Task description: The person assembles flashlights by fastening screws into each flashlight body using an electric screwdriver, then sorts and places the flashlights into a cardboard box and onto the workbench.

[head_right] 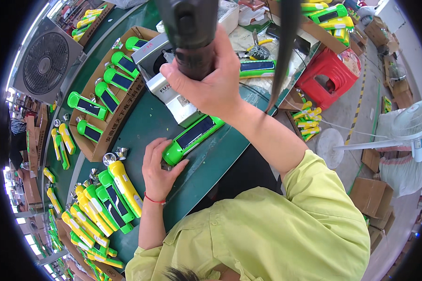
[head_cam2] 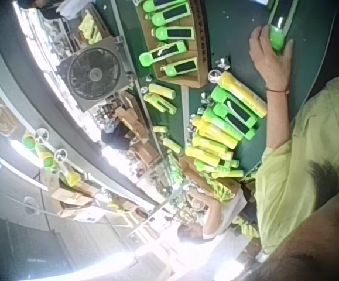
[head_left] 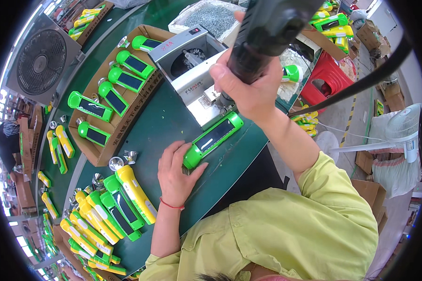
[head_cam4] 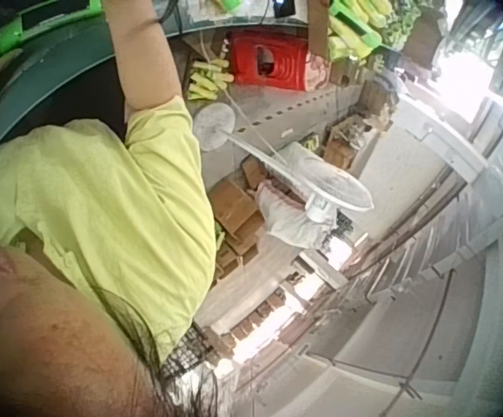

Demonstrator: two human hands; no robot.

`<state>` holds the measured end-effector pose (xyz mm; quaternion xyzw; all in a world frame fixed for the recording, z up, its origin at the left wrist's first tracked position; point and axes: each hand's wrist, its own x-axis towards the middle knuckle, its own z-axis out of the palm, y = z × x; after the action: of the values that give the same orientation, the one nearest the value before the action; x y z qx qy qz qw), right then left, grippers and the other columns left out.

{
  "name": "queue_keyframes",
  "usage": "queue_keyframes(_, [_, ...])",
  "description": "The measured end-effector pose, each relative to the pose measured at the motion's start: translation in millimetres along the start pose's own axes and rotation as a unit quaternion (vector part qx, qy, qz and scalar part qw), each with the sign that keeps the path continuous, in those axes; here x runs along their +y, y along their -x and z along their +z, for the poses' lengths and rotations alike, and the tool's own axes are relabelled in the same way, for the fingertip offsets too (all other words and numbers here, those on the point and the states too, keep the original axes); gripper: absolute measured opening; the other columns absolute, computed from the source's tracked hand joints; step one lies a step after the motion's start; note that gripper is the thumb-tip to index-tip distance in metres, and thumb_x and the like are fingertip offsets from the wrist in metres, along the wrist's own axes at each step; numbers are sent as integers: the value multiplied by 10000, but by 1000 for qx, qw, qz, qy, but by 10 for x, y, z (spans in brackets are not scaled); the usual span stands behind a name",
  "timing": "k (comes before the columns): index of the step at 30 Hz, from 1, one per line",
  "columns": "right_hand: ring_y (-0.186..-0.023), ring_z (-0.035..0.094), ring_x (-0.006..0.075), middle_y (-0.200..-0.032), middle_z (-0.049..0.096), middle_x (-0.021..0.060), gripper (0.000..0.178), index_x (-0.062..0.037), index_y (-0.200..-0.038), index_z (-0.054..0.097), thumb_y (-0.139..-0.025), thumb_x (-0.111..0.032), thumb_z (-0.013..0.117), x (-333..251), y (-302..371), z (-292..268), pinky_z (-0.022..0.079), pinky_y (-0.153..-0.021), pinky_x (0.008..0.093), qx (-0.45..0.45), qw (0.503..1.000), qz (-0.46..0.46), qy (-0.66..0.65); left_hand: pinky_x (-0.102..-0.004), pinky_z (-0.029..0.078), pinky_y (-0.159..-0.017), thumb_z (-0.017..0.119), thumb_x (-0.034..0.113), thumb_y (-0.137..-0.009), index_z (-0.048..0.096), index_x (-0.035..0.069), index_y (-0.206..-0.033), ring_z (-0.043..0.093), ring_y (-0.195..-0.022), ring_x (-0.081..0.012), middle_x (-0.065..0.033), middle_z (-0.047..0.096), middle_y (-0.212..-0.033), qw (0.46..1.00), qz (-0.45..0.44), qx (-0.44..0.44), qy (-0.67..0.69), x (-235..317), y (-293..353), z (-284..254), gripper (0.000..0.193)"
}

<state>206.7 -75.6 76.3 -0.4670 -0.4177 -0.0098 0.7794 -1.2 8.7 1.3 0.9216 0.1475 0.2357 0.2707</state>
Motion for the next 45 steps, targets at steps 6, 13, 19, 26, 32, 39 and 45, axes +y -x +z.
queue_keyframes(6, [-583, 558, 69, -718, 601, 23, 371, 22, -1074, 508, -761, 32, 706, 27, 27, 45, 452, -523, 207, -50, 993, -71, 75, -341, 523, -733, 815, 79, -610, 600, 53, -1077, 607, -934, -281, -125, 570, -1116, 1000, 0, -5, -10, -21, 53, 40, 515])
queue_keyframes(13, [-635, 551, 70, -786, 583, 18, 469, -28, -1148, 475, -750, -22, 724, -17, 279, -113, 464, -576, 227, -22, 990, 132, 50, -344, 521, -731, 791, 63, -640, 602, 53, -1079, 606, -926, -281, -127, 572, -1104, 999, -22, -12, 24, -46, 47, 71, 478])
queue_keyframes(19, [-695, 591, 71, -847, 596, 16, 459, -13, -1088, 479, -718, -12, 750, -88, 478, -306, 492, -625, 226, 62, 995, 31, 77, -345, 512, -765, 786, 54, -649, 606, 54, -1086, 601, -953, -290, -133, 571, -1104, 1000, -8, -6, 22, -64, 50, 70, 473])
queue_keyframes(26, [-735, 584, 85, -875, 596, 27, 485, 6, -1123, 478, -724, -34, 752, 54, 622, -325, 487, -647, 228, 57, 987, 36, 145, -327, 520, -720, 792, 53, -649, 608, 54, -1091, 606, -935, -278, -128, 564, -1115, 999, -18, -7, 25, -56, 60, 88, 479])
queue_keyframes(32, [-699, 538, 82, -864, 576, 20, 524, -2, -1158, 486, -720, -84, 762, 161, 738, -310, 445, -617, 223, 64, 982, 18, 177, -338, 521, -732, 798, 46, -639, 605, 54, -1098, 602, -951, -283, -133, 562, -1123, 1000, 6, -3, 20, -63, 62, 69, 498])
queue_keyframes(39, [-799, 565, 80, -1007, 557, 50, 540, 14, -1206, 431, -755, -23, 725, 150, 714, -304, 476, -684, 227, 34, 995, 60, 66, -350, 517, -786, 797, 46, -637, 598, 65, -1130, 597, -990, -297, -143, 565, -1140, 999, -12, -21, 32, -1, 68, -42, 532])
queue_keyframes(45, [-720, 570, 76, -897, 582, 36, 524, -5, -1206, 428, -761, 23, 703, 109, 618, -321, 482, -643, 228, 2, 991, 125, 50, -343, 521, -775, 790, 32, -638, 602, 77, -1158, 602, -985, -288, -141, 569, -1147, 997, -10, -43, 62, -139, 76, -54, 554])
